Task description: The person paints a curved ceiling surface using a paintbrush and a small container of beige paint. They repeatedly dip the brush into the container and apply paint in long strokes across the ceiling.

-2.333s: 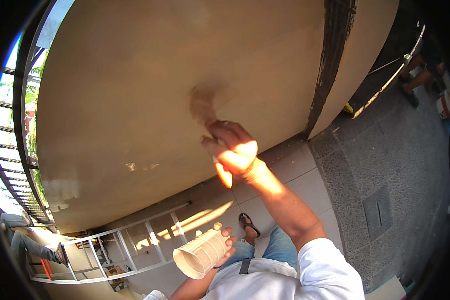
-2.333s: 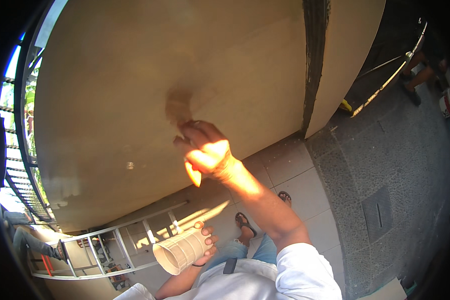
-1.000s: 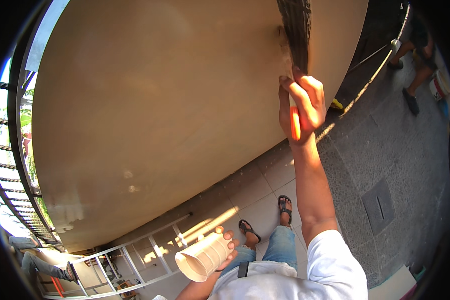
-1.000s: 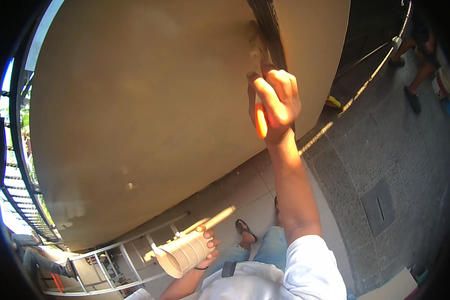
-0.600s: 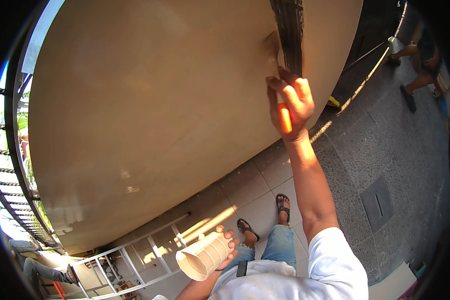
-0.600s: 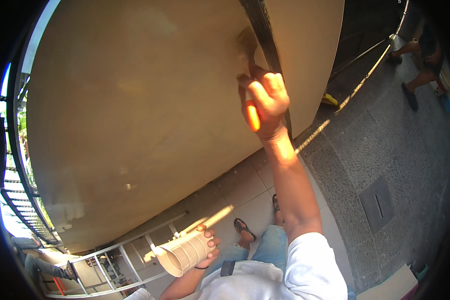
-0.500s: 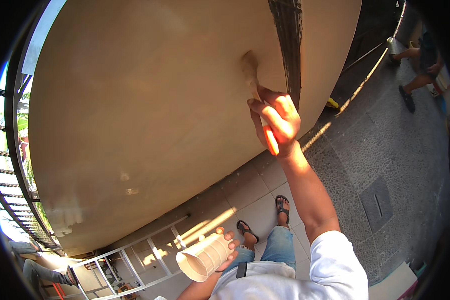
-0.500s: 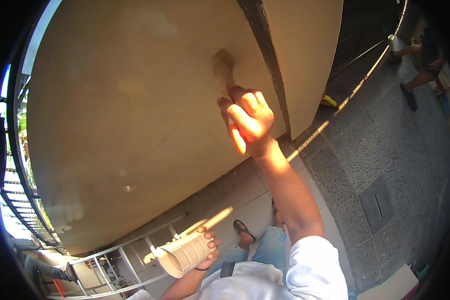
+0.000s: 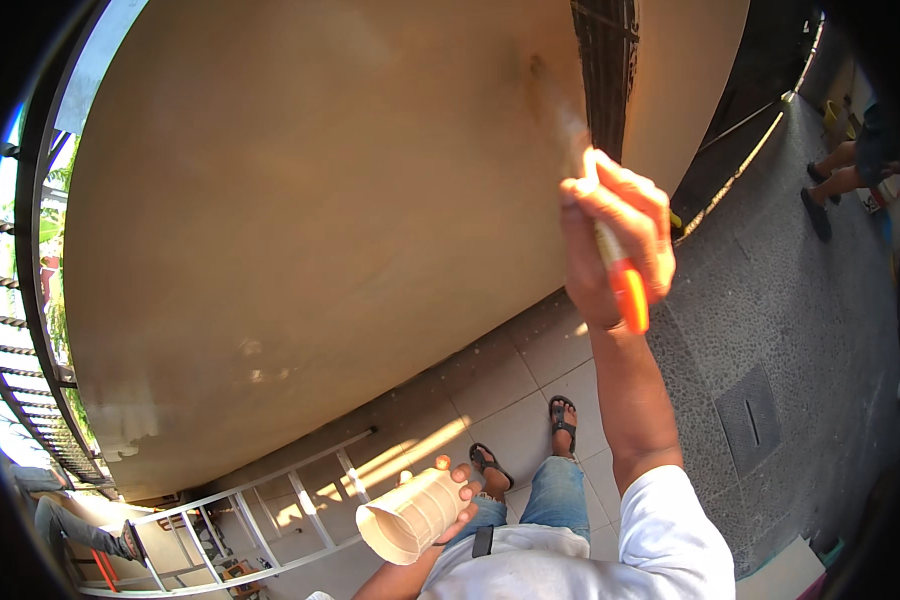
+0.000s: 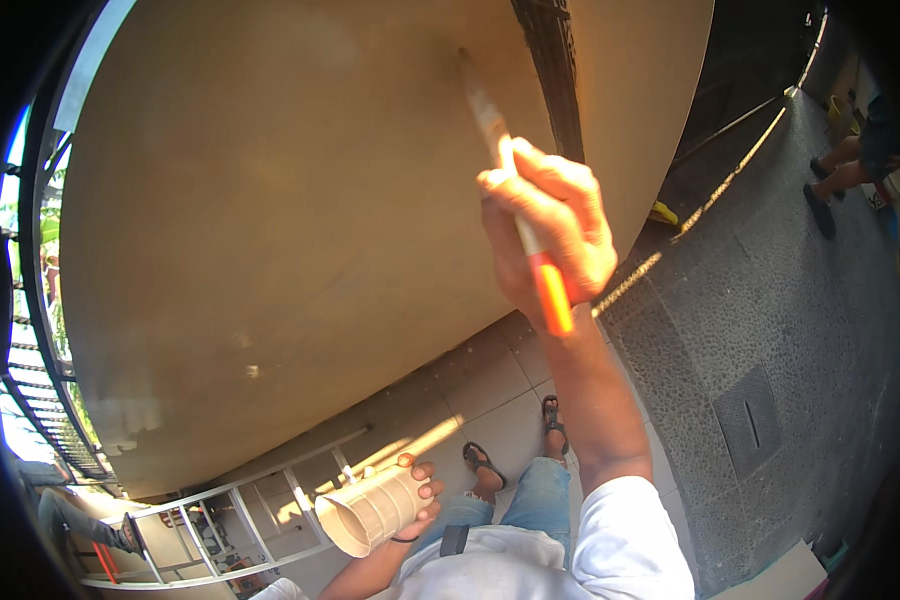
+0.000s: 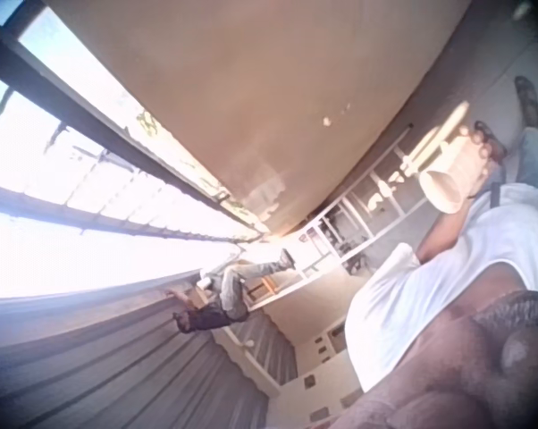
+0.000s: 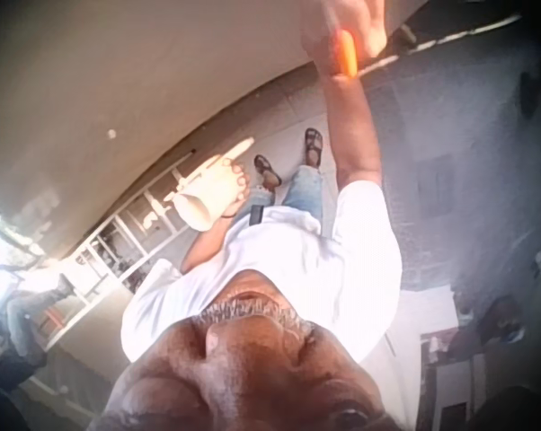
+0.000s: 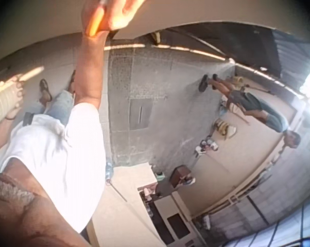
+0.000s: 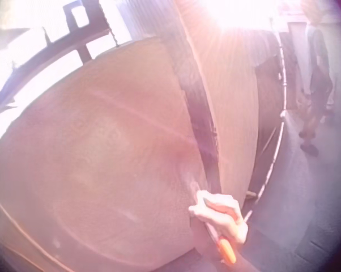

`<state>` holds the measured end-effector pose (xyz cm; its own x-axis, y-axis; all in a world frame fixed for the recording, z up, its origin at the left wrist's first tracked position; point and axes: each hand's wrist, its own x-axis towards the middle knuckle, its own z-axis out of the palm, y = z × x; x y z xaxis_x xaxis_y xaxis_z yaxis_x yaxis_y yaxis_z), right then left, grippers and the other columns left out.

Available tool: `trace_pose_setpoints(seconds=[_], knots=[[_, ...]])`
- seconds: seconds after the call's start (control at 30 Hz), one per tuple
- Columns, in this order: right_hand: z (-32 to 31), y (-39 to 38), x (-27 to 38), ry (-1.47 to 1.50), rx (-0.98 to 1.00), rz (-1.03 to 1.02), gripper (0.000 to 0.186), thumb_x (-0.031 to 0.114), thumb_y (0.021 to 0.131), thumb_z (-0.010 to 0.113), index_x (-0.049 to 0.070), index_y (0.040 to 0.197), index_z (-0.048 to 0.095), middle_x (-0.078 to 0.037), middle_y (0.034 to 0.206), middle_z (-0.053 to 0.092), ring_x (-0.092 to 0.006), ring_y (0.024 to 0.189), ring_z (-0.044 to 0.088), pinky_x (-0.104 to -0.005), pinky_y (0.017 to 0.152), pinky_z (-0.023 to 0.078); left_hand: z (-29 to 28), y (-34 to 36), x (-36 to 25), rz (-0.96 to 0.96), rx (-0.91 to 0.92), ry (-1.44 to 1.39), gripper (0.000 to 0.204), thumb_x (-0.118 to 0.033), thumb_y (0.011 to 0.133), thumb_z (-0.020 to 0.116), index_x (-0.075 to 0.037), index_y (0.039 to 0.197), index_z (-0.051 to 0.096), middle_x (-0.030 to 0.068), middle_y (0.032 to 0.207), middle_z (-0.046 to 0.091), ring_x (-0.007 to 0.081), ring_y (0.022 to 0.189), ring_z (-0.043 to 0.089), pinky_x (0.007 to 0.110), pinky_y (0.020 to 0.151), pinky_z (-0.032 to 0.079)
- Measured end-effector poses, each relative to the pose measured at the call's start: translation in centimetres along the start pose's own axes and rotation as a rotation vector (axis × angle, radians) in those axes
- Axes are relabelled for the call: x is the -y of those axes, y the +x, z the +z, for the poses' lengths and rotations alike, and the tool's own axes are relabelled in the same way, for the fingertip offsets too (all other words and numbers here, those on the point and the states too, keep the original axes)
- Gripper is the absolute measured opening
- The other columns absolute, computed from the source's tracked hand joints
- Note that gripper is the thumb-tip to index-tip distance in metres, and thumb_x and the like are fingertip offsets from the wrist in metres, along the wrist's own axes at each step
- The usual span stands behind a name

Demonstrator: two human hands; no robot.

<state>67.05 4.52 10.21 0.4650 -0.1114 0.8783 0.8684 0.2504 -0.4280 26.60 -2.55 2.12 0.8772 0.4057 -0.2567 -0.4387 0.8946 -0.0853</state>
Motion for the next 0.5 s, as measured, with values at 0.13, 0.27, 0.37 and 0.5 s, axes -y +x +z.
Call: trace_pose_setpoints(seconds=[0.13, 0.27, 0.37, 0.5], knots=[[0.1, 1.5, -0.5, 0.589, -0.372, 0.561, 0.016, 0.000, 0.097, 0.071, 0.000, 0.111, 0.064, -0.016, 0.112, 0.070, -0.0284, 0.100, 0.072, -0.0443, 0.091, 0.065, -0.8, -0.4, -0.2, 0.010, 0.007, -0.034, 0.056, -0.052, 0.097, 0.066, -0.013, 0.135, 0.054, 0.0129, 0.127, 0.047, 0.0321, 0.116, 0.048, 0.048, 0.086, 0.054], [0.0, -3.3, -1.0, 0.916, -0.579, 1.015, 0.017, 0.003, 0.097, 0.071, 0.006, 0.113, 0.068, -0.012, 0.109, 0.071, -0.0246, 0.098, 0.071, -0.0427, 0.095, 0.061, 0.1, -0.5, 0.1, 0.015, -0.030, -0.010, 0.050, -0.047, 0.099, 0.060, -0.012, 0.135, 0.057, 0.0112, 0.125, 0.052, 0.0307, 0.114, 0.052, 0.047, 0.083, 0.055], [0.7, -4.3, -1.6, 1.009, -0.575, 1.022, 0.015, 0.004, 0.098, 0.071, 0.006, 0.112, 0.066, -0.009, 0.107, 0.071, -0.0219, 0.101, 0.071, -0.0444, 0.096, 0.060, 0.0, -0.6, -0.1, 0.008, -0.032, 0.006, 0.049, -0.045, 0.100, 0.060, -0.012, 0.135, 0.056, 0.0114, 0.125, 0.052, 0.0312, 0.114, 0.052, 0.047, 0.083, 0.055], [3.0, -0.8, -3.0, 1.012, -0.686, 0.945, 0.017, 0.000, 0.096, 0.072, 0.006, 0.111, 0.066, -0.008, 0.105, 0.070, -0.0196, 0.099, 0.070, -0.0411, 0.087, 0.064, 0.1, -0.5, -0.3, 0.000, -0.050, 0.001, 0.048, -0.044, 0.099, 0.061, -0.012, 0.134, 0.056, 0.0116, 0.125, 0.052, 0.0320, 0.114, 0.052, 0.048, 0.084, 0.055]])
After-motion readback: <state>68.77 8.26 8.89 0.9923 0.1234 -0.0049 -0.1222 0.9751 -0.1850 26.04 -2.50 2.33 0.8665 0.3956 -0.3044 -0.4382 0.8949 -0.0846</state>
